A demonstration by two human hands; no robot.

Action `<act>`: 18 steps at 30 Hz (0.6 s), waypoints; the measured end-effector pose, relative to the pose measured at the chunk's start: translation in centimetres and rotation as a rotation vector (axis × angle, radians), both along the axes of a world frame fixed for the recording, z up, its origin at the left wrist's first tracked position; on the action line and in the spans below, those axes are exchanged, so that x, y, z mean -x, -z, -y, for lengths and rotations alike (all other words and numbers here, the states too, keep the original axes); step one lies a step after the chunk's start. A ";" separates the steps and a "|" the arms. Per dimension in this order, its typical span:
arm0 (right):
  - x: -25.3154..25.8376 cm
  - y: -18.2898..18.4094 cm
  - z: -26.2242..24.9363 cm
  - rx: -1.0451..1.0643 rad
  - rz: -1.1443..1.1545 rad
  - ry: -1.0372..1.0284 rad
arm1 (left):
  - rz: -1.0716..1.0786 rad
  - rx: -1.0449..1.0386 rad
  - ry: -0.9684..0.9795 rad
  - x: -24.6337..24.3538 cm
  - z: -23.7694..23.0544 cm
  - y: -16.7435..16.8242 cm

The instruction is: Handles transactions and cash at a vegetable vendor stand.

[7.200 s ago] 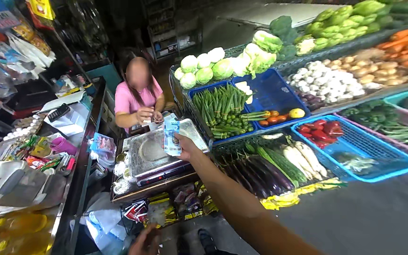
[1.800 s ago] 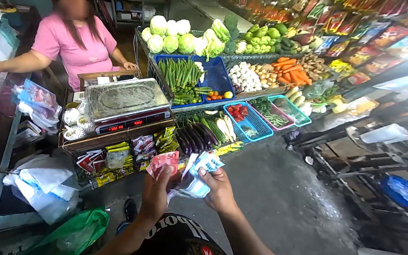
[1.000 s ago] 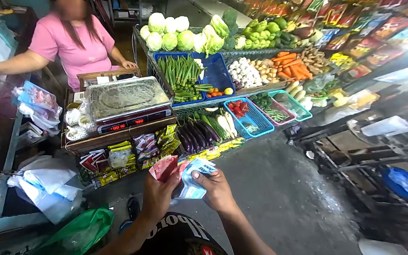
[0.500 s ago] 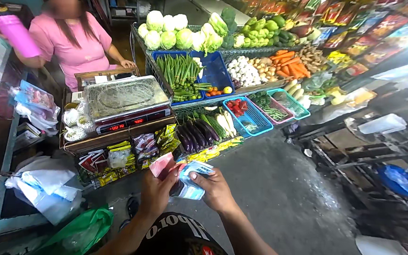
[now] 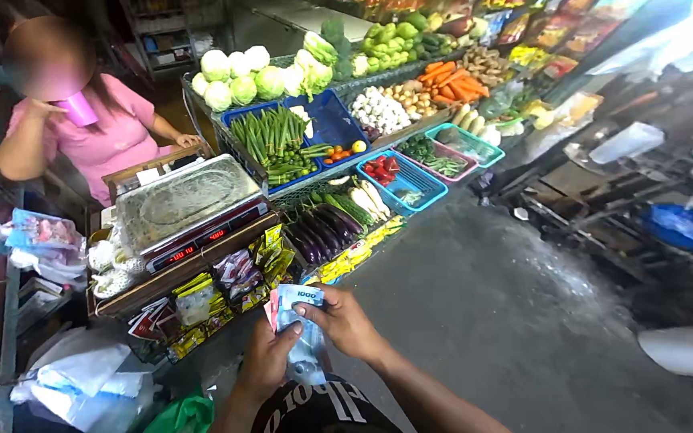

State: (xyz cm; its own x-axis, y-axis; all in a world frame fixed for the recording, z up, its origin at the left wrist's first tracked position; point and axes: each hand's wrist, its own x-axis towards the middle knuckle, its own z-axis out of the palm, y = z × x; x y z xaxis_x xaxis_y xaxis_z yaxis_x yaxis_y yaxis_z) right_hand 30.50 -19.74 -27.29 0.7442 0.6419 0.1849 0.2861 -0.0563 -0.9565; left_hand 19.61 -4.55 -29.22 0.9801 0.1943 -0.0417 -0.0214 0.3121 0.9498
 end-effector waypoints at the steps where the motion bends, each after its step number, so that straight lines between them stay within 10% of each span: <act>1: -0.2 -0.3 0.1 -0.013 -0.064 -0.023 | -0.013 0.022 -0.035 0.0 0.1 0.2; 8: -3.0 -1.1 1.2 -0.451 -1.177 0.110 | -0.008 0.174 -0.374 -0.4 -3.7 -0.2; 18: -2.6 -0.4 1.3 -0.620 -1.277 -0.082 | 0.041 0.065 -0.640 1.2 -8.7 -1.4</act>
State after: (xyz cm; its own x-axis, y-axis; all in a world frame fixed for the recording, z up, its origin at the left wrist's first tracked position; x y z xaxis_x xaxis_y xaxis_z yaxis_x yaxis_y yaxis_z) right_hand 33.06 -21.06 -26.86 0.5760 0.7556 -0.3120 -0.7972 0.4346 -0.4191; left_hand 18.44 4.19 -27.79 0.6721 0.7394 -0.0383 -0.2579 0.2824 0.9240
